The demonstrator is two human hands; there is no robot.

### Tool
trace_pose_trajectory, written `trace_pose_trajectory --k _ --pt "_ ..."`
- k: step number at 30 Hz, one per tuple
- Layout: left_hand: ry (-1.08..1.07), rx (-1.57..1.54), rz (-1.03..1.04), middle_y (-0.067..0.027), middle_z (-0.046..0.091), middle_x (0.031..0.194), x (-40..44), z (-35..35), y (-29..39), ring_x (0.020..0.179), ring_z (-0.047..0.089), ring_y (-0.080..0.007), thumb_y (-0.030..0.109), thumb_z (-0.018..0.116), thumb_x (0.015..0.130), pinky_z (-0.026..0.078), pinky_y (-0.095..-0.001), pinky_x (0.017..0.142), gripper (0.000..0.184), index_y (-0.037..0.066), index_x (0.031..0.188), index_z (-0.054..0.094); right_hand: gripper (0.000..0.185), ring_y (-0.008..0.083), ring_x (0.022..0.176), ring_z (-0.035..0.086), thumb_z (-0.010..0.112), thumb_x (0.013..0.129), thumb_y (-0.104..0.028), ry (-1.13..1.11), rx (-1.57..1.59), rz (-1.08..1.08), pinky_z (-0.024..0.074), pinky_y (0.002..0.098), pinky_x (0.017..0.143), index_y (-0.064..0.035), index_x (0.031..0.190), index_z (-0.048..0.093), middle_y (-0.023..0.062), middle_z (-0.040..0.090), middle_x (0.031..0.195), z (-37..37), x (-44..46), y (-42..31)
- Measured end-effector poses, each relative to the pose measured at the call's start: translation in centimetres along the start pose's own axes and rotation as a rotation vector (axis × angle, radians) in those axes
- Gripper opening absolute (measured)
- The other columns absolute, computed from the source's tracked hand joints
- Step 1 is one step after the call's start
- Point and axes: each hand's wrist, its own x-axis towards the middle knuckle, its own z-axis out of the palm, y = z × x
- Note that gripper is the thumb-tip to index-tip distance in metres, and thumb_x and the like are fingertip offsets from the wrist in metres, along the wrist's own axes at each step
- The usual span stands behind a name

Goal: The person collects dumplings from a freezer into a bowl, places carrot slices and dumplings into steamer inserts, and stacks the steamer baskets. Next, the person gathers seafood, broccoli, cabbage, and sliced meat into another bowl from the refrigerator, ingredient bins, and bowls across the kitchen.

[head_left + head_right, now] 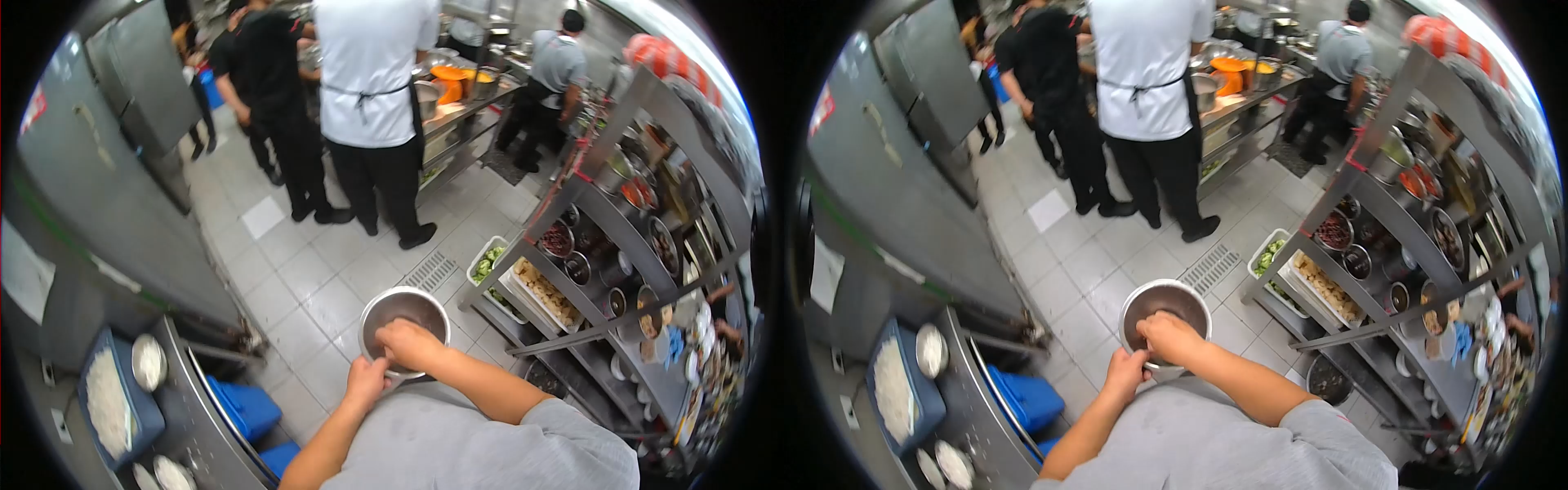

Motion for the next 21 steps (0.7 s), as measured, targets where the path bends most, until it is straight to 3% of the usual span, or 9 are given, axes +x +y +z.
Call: trace_pose_trajectory --k 4,6,11,12,13,15,18,19,21 --pt "-0.066 -0.090 -0.028 -0.0084 0.064 0.070 0.1 -0.4 -0.2 0.050 0.055 -0.0143 0.009 0.062 0.093 0.039 -0.0304 0.042 0.015 -0.005 0.089 0.067 0.021 0.0342 0.100 0.069 0.072 0.087 -0.007 0.344 0.075 0.101 0.0565 0.0462 0.090 -0.0080 0.109 0.071 0.0128 0.072 0.100 -4.9 -3.3 1.2" --pt "-0.087 -0.124 -0.059 -0.0092 0.063 0.071 1.5 -2.2 -2.5 0.050 0.054 -0.0145 0.007 0.062 0.093 0.037 -0.0289 0.041 0.013 -0.005 0.091 0.064 0.028 0.0344 0.104 0.069 0.072 0.086 -0.002 0.705 0.048 0.267 0.0568 0.0464 0.091 -0.0077 0.114 0.071 0.0137 0.071 0.101 -9.8 -7.3 3.8" --pt "-0.075 -0.240 -0.133 -0.0111 0.063 0.075 3.3 -4.5 -5.1 0.049 0.053 -0.0147 0.006 0.058 0.094 0.037 -0.0270 0.040 0.019 -0.007 0.108 0.058 0.024 0.0346 0.102 0.069 0.068 0.084 0.008 1.305 -0.594 0.403 0.0566 0.0431 0.092 -0.0049 0.105 0.074 0.0144 0.072 0.103 -26.2 -21.0 8.3" --pt "-0.012 -0.266 -0.162 -0.0113 0.063 0.076 3.5 -4.8 -5.1 0.050 0.052 -0.0147 0.005 0.057 0.094 0.037 -0.0268 0.040 0.022 -0.007 0.112 0.057 0.021 0.0336 0.101 0.070 0.067 0.086 0.007 1.401 -0.556 0.484 0.0565 0.0422 0.091 -0.0053 0.102 0.074 0.0139 0.072 0.103 -28.9 -23.4 8.5" --pt "-0.015 -0.273 -0.156 -0.0113 0.063 0.076 3.9 -5.0 -4.5 0.050 0.052 -0.0147 0.005 0.057 0.094 0.037 -0.0268 0.040 0.022 -0.007 0.112 0.057 0.018 0.0313 0.101 0.071 0.067 0.089 0.004 1.488 -0.775 0.481 0.0561 0.0407 0.091 -0.0058 0.102 0.075 0.0134 0.073 0.104 -31.7 -25.4 9.3" --pt "-0.007 -0.233 -0.167 -0.0120 0.063 0.076 4.6 -5.8 -3.6 0.051 0.053 -0.0151 0.005 0.056 0.094 0.037 -0.0268 0.041 0.022 -0.008 0.112 0.057 0.016 0.0309 0.101 0.072 0.066 0.098 -0.004 1.665 -0.532 0.621 0.0556 0.0408 0.094 -0.0035 0.110 0.076 0.0139 0.075 0.106 -36.6 -30.5 14.5" --pt "-0.082 -0.219 -0.129 -0.0132 0.065 0.078 7.2 -7.7 -3.0 0.051 0.054 -0.0157 0.004 0.057 0.094 0.037 -0.0268 0.041 0.019 -0.009 0.107 0.058 0.036 0.0389 0.124 0.068 0.071 0.100 -0.024 1.337 -0.947 1.035 0.0532 0.0469 0.104 -0.0061 0.131 0.074 0.0219 0.073 0.131 -39.9 -36.8 22.4" --pt "-0.095 -0.234 -0.110 -0.0130 0.065 0.077 7.9 -8.2 -2.4 0.051 0.054 -0.0153 0.004 0.059 0.094 0.037 -0.0267 0.042 0.016 -0.009 0.103 0.060 0.044 0.0440 0.128 0.064 0.073 0.099 -0.031 1.213 -0.896 1.478 0.0493 0.0530 0.109 -0.0082 0.137 0.072 0.0243 0.070 0.135 -39.6 -32.4 20.0" --pt "-0.023 -0.201 -0.116 -0.0127 0.067 0.075 8.1 -8.8 -0.3 0.051 0.053 -0.0140 0.007 0.061 0.096 0.038 -0.0272 0.043 0.015 -0.007 0.101 0.064 0.045 0.0470 0.133 0.059 0.071 0.102 -0.033 1.337 -1.301 0.850 0.0451 0.0573 0.112 -0.0113 0.142 0.069 0.0269 0.064 0.145 -35.9 -28.3 20.9"
